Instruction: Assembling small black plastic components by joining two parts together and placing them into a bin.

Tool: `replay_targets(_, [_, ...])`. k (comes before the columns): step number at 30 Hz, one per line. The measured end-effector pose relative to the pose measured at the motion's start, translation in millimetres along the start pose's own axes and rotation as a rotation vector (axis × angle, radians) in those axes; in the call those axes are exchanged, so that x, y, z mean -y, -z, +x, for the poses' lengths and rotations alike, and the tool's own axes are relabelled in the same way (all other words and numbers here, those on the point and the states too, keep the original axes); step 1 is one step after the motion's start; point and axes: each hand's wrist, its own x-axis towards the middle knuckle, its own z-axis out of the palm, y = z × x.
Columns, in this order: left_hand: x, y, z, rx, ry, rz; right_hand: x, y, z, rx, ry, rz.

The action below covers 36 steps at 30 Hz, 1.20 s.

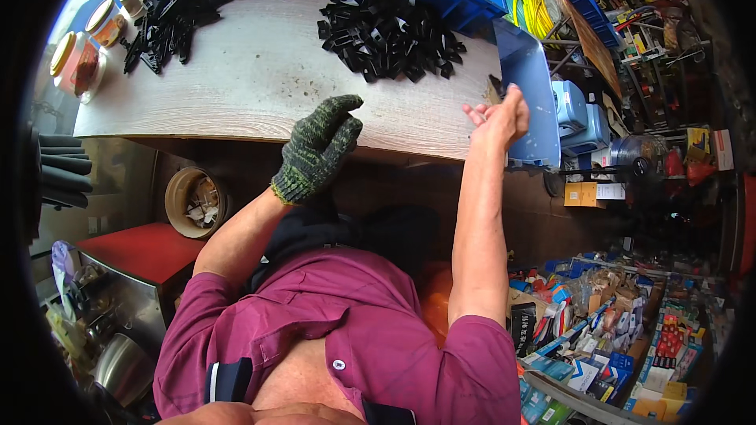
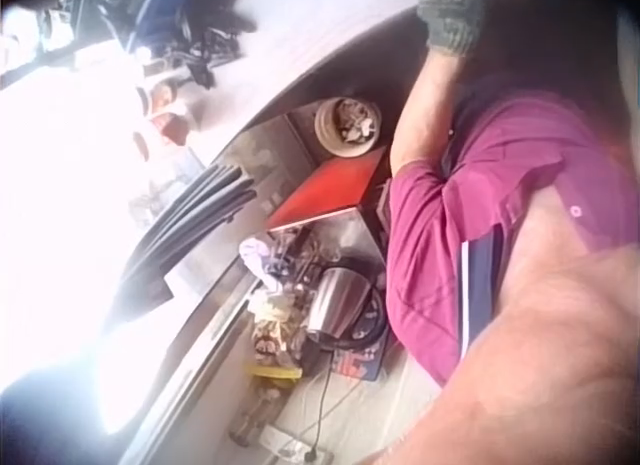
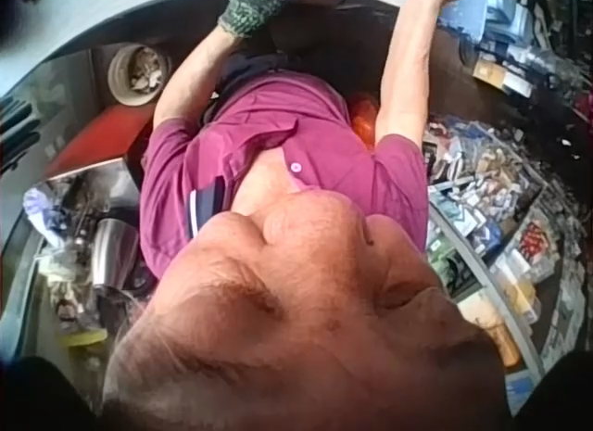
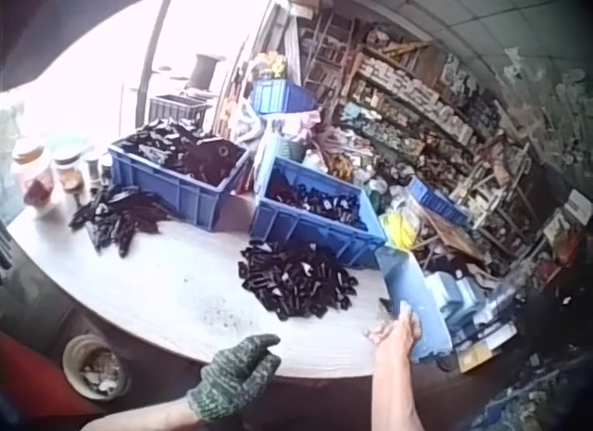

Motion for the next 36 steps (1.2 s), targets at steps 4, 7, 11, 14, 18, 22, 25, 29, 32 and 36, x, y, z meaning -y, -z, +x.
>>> replay_targets(4, [3, -3, -2, -0.042, -0.078, 0.104, -26, -13, -18, 0.36, -0.115, -0.209])
replay_targets(7, [1, -5, -2, -0.083, -0.127, 0.109, -44, -27, -17, 0.493, -0.117, -0.379])
replay_targets(11, [0, -3, -6, -0.06, -0.164, 0.158, -48, -41, -17, 0.598, 0.019, -0.64])
replay_targets(14, [-1, -4, -6, -0.047, -0.158, 0.175, -45, -48, -22, 0.629, 0.111, -0.749])
replay_targets(18, [-1, -5, -5, -0.044, -0.182, 0.212, -48, -51, -20, 0.617, 0.217, -0.911])
replay_targets(22, [2, -7, -4, -0.049, -0.202, 0.232, -50, -48, -17, 0.62, 0.204, -0.908])
replay_targets(25, [1, -7, -2, -0.044, -0.168, 0.219, -53, -41, -15, 0.574, 0.154, -0.771])
replay_targets(29, [1, -9, 3, -0.049, -0.081, 0.154, -48, -34, -19, 0.558, 0.03, -0.606])
replay_targets(32, [1, -11, 18, -0.071, -0.04, 0.177, -45, -29, -25, 0.568, -0.054, -0.44])
replay_targets(36, [14, -29, 46, -0.063, -0.066, 0.296, -49, -26, -42, 0.627, -0.128, -0.201])
